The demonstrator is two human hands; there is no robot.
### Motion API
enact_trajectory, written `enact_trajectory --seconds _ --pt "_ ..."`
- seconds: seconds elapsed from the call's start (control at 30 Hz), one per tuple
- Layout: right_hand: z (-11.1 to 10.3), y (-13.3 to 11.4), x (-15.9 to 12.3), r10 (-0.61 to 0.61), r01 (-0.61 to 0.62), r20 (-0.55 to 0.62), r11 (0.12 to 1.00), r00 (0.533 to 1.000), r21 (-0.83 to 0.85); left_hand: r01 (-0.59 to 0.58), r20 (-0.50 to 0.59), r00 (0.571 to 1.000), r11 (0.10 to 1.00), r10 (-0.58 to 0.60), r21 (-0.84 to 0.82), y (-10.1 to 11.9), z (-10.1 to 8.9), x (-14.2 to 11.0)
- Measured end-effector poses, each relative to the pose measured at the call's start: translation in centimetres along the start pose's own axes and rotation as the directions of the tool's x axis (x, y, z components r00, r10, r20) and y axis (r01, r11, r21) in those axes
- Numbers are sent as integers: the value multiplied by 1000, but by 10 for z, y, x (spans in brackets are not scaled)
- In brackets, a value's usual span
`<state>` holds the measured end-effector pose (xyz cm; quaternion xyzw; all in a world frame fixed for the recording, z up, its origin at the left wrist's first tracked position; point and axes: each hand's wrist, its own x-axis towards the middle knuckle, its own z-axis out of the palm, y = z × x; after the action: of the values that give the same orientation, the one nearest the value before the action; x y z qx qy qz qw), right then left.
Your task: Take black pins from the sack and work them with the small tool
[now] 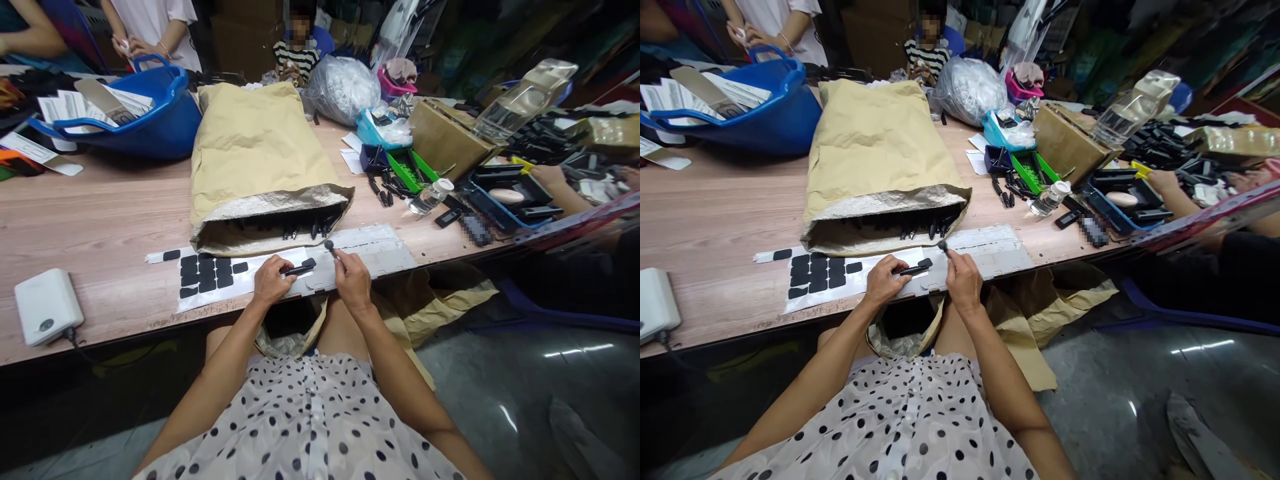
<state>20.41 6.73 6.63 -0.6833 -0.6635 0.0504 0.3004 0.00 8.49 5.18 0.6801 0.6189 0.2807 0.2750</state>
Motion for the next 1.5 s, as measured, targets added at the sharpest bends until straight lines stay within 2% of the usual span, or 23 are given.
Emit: enact_trajectory --seconds 0.1,0.2,0.37,0.43,0.53,0.67,0.7,0.77,0.83,0.9,0.97,1.03,1.1,1.17,1.23,1.33,1.4,1.5 --pt "3 22 14 120 -124 -35 979 992 -161 -30 0 1000 999 30 26 0 0 -2" --pt "11 35 24 149 -161 -69 958 987 -238 -45 -14 999 998 46 38 -2 1 -2" --pt "25 33 27 162 -191 -118 932 980 -307 -13 -3 1000 999 13 31 -2 -3 1" --pt "28 29 26 159 -193 -125 924 979 -332 -42 -4 999 999 42 6 1 -8 -5" --pt "30 27 25 138 -173 -124 922 983 -346 -139 2 990 988 139 -66 4 -14 -34" --pt "32 27 24 125 -167 -138 921 982 -351 -222 152 959 967 240 -123 -6 -6 -96" --pt "32 27 24 125 -168 -140 920 982 -353 -197 180 960 975 213 -106 -12 -2 -109" --pt "32 27 25 126 -169 -140 918 982 -359 -81 217 972 996 85 -29 -23 10 -127" --pt "32 26 25 128 -170 -137 916 982 -364 36 232 971 997 -50 61 -33 20 -133" --pt "32 25 26 129 -170 -134 916 982 -364 84 253 961 990 -110 112 -37 27 -131" --pt "31 25 26 133 -171 -128 917 983 -361 61 293 952 994 -86 94 -31 30 -125" --pt "32 26 26 140 -174 -119 917 983 -359 -4 310 951 1000 -2 21 -17 27 -117" --pt "32 26 26 140 -173 -116 917 983 -359 -73 254 963 995 86 -63 2 22 -102" --pt "33 27 26 131 -168 -125 918 984 -359 -111 117 985 988 123 -109 20 15 -76" --pt "34 27 25 119 -162 -138 919 983 -360 -88 -66 995 991 81 -105 30 10 -37" --pt "35 26 26 117 -162 -140 914 983 -371 52 -312 948 997 -65 -50 28 6 29" --pt "35 25 26 121 -165 -136 909 983 -382 168 -368 915 985 -168 -32 21 7 65" --pt "35 22 26 127 -167 -127 906 984 -389 309 -318 901 951 -295 -7 14 9 93"
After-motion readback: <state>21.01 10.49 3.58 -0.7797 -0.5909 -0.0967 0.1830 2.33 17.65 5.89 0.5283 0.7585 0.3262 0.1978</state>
